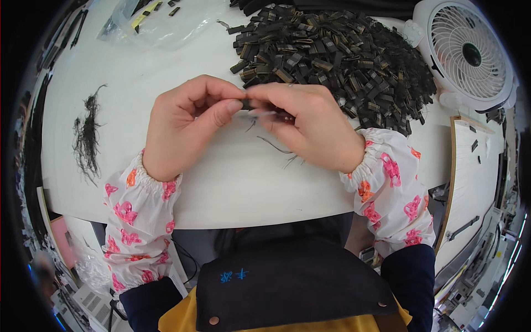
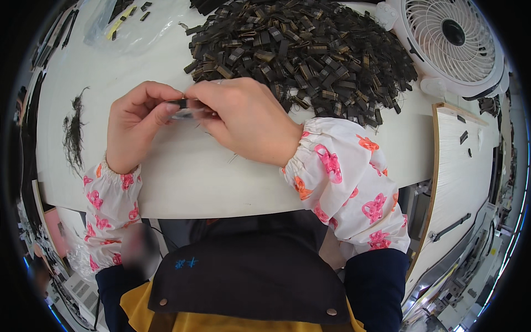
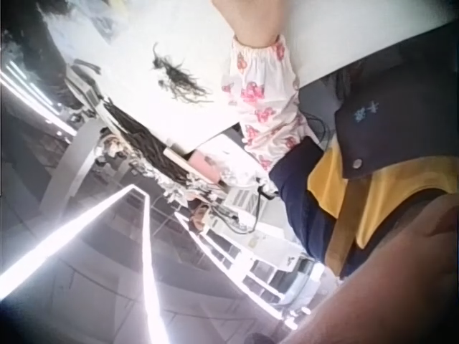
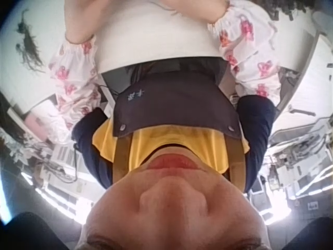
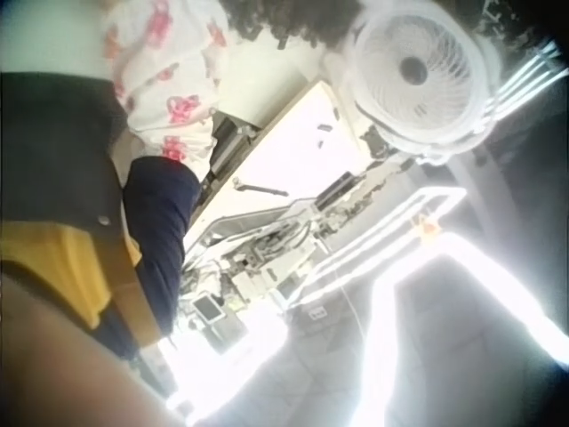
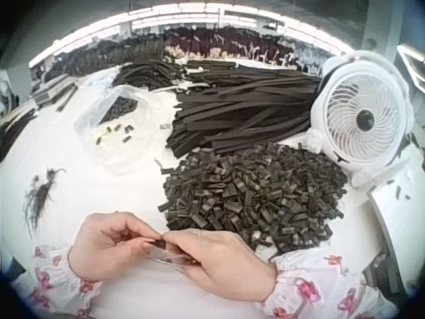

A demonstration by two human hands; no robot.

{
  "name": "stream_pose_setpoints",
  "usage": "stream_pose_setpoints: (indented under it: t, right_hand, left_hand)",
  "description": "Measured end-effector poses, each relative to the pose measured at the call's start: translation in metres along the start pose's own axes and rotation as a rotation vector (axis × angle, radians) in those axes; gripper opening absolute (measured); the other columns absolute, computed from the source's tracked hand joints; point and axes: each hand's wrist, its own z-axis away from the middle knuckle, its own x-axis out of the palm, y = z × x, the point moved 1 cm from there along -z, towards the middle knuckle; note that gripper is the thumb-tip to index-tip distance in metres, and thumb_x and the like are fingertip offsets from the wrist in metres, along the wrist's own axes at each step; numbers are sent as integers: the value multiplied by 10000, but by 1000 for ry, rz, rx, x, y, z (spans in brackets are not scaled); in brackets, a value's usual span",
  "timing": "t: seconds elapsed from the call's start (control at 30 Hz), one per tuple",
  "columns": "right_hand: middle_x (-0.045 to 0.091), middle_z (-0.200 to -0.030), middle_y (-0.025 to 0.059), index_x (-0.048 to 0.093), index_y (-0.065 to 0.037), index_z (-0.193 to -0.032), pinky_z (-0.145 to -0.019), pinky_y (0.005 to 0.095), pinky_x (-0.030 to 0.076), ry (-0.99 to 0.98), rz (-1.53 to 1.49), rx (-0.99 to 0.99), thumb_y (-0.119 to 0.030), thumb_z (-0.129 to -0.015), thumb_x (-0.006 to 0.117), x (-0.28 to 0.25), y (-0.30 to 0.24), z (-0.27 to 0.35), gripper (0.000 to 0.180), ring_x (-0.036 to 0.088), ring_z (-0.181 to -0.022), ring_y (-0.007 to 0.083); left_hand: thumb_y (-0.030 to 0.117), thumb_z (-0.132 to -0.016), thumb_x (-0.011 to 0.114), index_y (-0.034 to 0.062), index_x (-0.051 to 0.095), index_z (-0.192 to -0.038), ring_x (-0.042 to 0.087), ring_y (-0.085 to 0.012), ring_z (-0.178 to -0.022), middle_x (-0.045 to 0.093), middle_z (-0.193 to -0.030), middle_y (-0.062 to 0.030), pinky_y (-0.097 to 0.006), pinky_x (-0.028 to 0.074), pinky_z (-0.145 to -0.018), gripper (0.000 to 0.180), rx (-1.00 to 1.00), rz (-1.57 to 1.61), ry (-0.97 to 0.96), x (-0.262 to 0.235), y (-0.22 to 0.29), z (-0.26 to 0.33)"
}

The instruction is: Trimming excess threads and finishing small leather components using snips at a workshop station.

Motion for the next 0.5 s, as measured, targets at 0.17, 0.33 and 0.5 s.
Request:
stream_pose_setpoints:
  t: [0.17, 0.33, 0.5]
  right_hand:
    - [600, -684, 74, 614, 18, -870, -513, 236, 407, -44, 95, 135, -53, -774, 666, -12, 7, -13, 130, 494, -545, 118]
    - [601, -697, 62, 619, 11, -863, -505, 221, 388, -6, 150, 119, -43, -763, 673, -11, 6, -11, 126, 467, -536, 109]
    - [605, -751, 62, 614, 10, -862, -514, 228, 410, 50, 131, 65, 36, -728, 645, -10, 6, -4, 140, 517, -567, 119]
  left_hand:
    - [48, -840, 621, -24, 609, -971, 534, -45, -711, 611, -825, -5, -183, 444, -652, 151, -108, -50, -23, -18, 5, -3]
    - [41, -839, 616, -28, 602, -942, 538, -49, -707, 606, -820, 1, -183, 438, -655, 125, -200, -114, -146, -16, 0, -4]
    - [49, -854, 594, -1, 572, -919, 558, -59, -691, 628, -836, -33, -195, 454, -648, 85, -181, 38, -37, -19, -1, -6]
